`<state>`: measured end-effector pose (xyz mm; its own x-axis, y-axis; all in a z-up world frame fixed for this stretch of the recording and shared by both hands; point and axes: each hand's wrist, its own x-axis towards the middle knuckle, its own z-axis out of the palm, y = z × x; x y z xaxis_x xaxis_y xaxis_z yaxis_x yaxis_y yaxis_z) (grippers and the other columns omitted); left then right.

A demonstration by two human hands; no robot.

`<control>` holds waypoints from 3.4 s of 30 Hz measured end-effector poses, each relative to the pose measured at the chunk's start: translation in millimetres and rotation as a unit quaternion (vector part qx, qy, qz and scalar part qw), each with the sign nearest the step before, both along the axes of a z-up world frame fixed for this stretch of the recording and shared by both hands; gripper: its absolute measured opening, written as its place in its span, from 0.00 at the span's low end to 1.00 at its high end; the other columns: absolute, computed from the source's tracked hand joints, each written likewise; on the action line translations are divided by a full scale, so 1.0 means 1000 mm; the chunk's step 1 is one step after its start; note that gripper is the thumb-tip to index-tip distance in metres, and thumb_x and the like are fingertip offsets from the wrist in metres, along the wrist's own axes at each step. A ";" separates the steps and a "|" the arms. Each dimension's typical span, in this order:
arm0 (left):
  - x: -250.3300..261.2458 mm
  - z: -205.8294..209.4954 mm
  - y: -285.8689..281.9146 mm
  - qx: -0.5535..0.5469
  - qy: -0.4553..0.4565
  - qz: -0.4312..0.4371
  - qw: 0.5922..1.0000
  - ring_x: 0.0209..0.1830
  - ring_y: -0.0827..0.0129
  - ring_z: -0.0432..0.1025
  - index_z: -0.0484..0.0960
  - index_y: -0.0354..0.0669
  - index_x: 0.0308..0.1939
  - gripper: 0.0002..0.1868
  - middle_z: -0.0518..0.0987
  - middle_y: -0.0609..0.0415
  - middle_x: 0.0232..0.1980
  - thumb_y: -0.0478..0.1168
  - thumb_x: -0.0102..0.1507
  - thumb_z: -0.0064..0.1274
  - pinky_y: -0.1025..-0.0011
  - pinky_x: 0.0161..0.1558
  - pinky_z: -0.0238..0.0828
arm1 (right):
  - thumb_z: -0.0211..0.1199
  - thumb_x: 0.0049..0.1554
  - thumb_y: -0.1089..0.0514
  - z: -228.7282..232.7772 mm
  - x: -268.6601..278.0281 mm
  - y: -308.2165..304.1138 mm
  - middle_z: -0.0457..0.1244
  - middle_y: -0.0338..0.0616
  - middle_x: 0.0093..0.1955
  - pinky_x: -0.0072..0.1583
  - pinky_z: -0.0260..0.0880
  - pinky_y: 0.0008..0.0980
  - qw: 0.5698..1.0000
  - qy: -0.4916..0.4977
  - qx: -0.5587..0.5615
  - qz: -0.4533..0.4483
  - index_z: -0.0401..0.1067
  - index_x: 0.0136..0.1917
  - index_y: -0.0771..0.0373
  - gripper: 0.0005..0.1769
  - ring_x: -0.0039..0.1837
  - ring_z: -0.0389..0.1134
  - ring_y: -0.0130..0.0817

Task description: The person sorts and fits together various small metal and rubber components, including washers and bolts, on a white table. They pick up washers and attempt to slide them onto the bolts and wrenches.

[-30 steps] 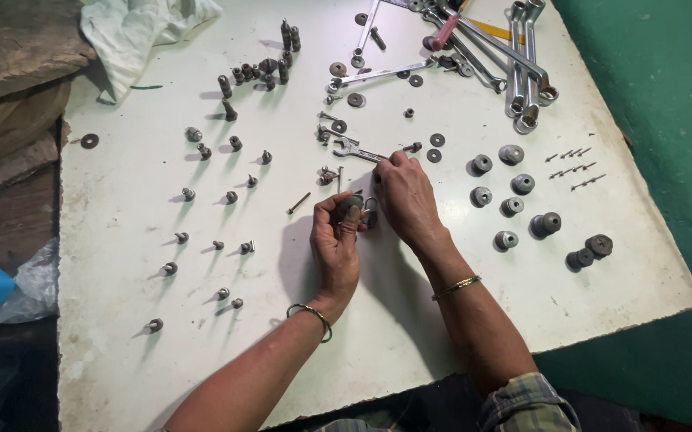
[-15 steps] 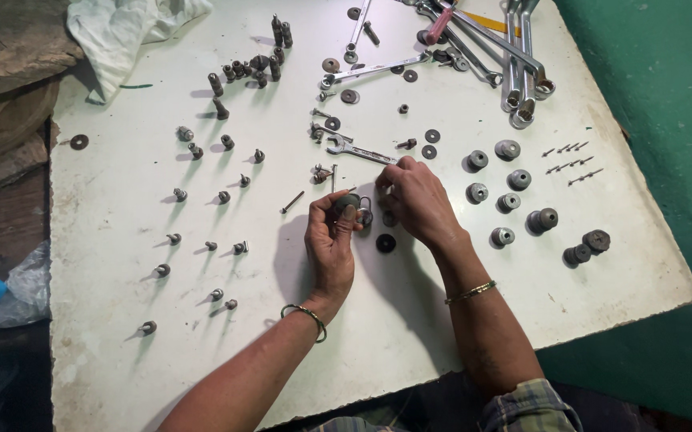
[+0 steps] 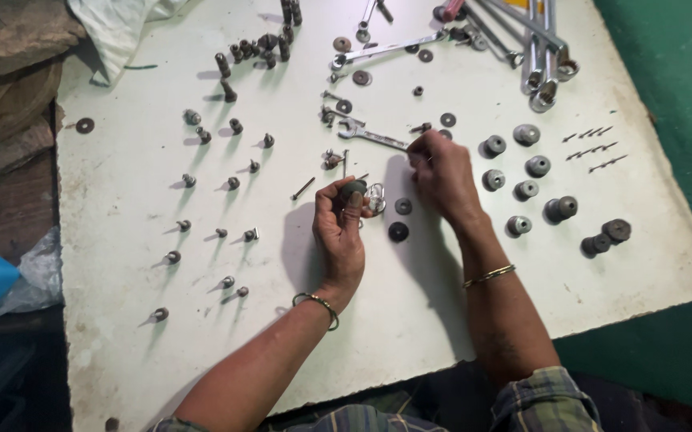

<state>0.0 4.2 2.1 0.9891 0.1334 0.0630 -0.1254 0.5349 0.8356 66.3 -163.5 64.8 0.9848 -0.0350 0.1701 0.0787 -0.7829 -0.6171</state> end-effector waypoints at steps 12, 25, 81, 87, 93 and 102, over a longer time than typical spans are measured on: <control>-0.002 -0.001 0.001 -0.006 0.014 0.008 1.000 0.39 0.79 0.69 0.72 0.38 0.59 0.12 0.77 0.55 0.44 0.40 0.74 0.48 0.78 0.45 0.72 | 0.71 0.54 0.62 0.034 -0.009 -0.016 0.72 0.42 0.38 0.43 0.73 0.31 0.978 0.153 0.011 0.140 0.79 0.51 0.62 0.10 0.39 0.72 0.28; -0.001 0.000 0.003 0.014 0.020 -0.006 1.000 0.39 0.78 0.70 0.72 0.37 0.59 0.13 0.77 0.55 0.44 0.41 0.74 0.48 0.77 0.46 0.72 | 0.76 0.45 0.59 0.044 -0.021 0.007 0.69 0.41 0.39 0.42 0.69 0.37 0.950 0.194 -0.180 0.166 0.77 0.43 0.57 0.13 0.42 0.70 0.38; -0.001 0.003 0.004 0.062 0.008 -0.027 0.998 0.49 0.80 0.73 0.74 0.39 0.70 0.21 0.81 0.59 0.55 0.30 0.72 0.49 0.80 0.54 0.73 | 0.68 0.54 0.72 0.039 -0.019 0.022 0.73 0.43 0.46 0.49 0.79 0.27 0.945 0.127 0.212 0.215 0.76 0.53 0.67 0.13 0.47 0.75 0.27; -0.001 0.005 0.006 0.077 0.011 -0.029 0.997 0.50 0.81 0.72 0.74 0.40 0.70 0.21 0.81 0.60 0.57 0.31 0.72 0.48 0.81 0.54 0.73 | 0.68 0.53 0.73 0.045 -0.024 0.031 0.74 0.43 0.47 0.47 0.79 0.26 0.965 0.081 0.140 0.207 0.76 0.53 0.65 0.14 0.47 0.77 0.28; -0.002 0.003 0.006 0.096 0.025 -0.015 0.995 0.50 0.81 0.71 0.76 0.38 0.69 0.20 0.81 0.58 0.55 0.31 0.73 0.49 0.81 0.51 0.71 | 0.68 0.52 0.73 0.047 -0.027 0.035 0.73 0.43 0.46 0.48 0.79 0.29 0.968 0.032 0.099 0.228 0.76 0.53 0.65 0.16 0.48 0.78 0.32; 0.000 -0.001 0.005 0.052 0.030 -0.017 0.998 0.54 0.77 0.74 0.78 0.34 0.64 0.16 0.81 0.54 0.57 0.31 0.72 0.49 0.79 0.56 0.73 | 0.71 0.51 0.71 0.042 -0.025 0.035 0.70 0.43 0.44 0.47 0.79 0.29 0.971 0.027 0.073 0.225 0.74 0.49 0.67 0.12 0.45 0.77 0.31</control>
<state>0.3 9.2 1.4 0.9953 0.0950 0.0159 -0.0570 0.4481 0.8922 41.6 -128.3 106.4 0.9136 0.3803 0.1438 0.3567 -0.5802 -0.7322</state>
